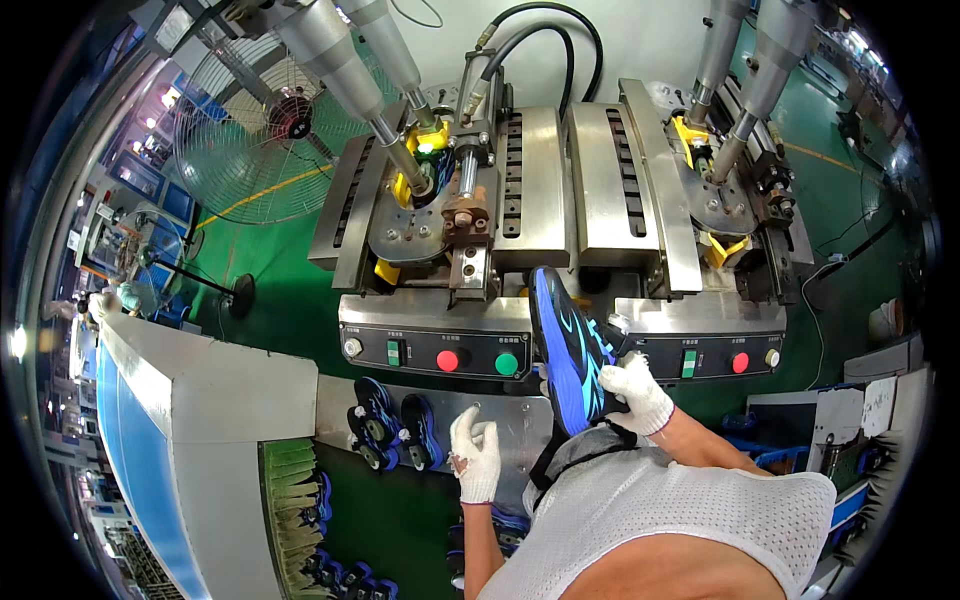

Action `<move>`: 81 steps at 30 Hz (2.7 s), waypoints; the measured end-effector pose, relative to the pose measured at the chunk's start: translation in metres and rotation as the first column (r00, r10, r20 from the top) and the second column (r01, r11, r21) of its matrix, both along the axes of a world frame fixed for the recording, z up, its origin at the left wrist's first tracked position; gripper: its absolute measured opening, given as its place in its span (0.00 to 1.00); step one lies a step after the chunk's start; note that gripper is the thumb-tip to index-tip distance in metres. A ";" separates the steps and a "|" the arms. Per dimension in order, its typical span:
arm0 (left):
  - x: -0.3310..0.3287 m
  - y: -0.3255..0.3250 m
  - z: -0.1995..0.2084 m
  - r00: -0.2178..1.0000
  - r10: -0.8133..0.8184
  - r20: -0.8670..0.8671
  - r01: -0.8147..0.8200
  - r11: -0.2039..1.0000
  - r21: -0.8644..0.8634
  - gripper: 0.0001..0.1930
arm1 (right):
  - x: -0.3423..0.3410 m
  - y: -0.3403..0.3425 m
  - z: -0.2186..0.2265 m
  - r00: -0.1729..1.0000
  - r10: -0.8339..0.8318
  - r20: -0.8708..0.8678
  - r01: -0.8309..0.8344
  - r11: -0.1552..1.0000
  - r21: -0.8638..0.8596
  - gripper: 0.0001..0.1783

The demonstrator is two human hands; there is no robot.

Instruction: The person places blue and black shoe components into an industrial press machine and then moves them onto a conveyor belt.

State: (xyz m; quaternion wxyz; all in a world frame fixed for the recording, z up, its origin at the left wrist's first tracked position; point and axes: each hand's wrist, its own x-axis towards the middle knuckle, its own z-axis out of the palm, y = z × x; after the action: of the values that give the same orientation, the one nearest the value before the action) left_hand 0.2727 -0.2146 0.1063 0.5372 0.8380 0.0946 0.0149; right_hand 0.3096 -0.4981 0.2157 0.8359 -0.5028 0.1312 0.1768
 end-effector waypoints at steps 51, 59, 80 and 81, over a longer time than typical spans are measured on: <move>0.157 0.084 0.080 0.913 0.039 0.406 -0.178 0.934 0.310 0.32 | 0.229 0.101 0.006 0.997 -0.071 -0.014 0.070 0.996 -0.058 0.27; -0.051 0.070 -0.055 0.839 0.511 -0.184 -0.394 0.806 0.442 0.28 | 0.509 0.169 -0.131 0.975 -0.099 0.197 0.217 0.288 -0.933 0.20; -0.152 0.010 -0.201 0.488 0.861 0.145 -0.838 0.415 0.354 0.18 | 0.594 0.162 -0.177 0.967 0.071 -0.246 -0.233 0.642 -0.730 0.29; -0.149 0.010 -0.204 0.490 0.854 0.174 -0.841 0.410 0.352 0.19 | 0.591 0.158 -0.152 0.953 0.029 -0.303 -0.232 0.712 -0.663 0.30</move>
State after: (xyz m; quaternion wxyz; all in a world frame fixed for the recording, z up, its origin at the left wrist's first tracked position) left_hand 0.1236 -0.2050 -0.0978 0.2744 0.7634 0.5084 0.2888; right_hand 0.9005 -0.3399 0.0633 0.5470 -0.7569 0.2642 0.2409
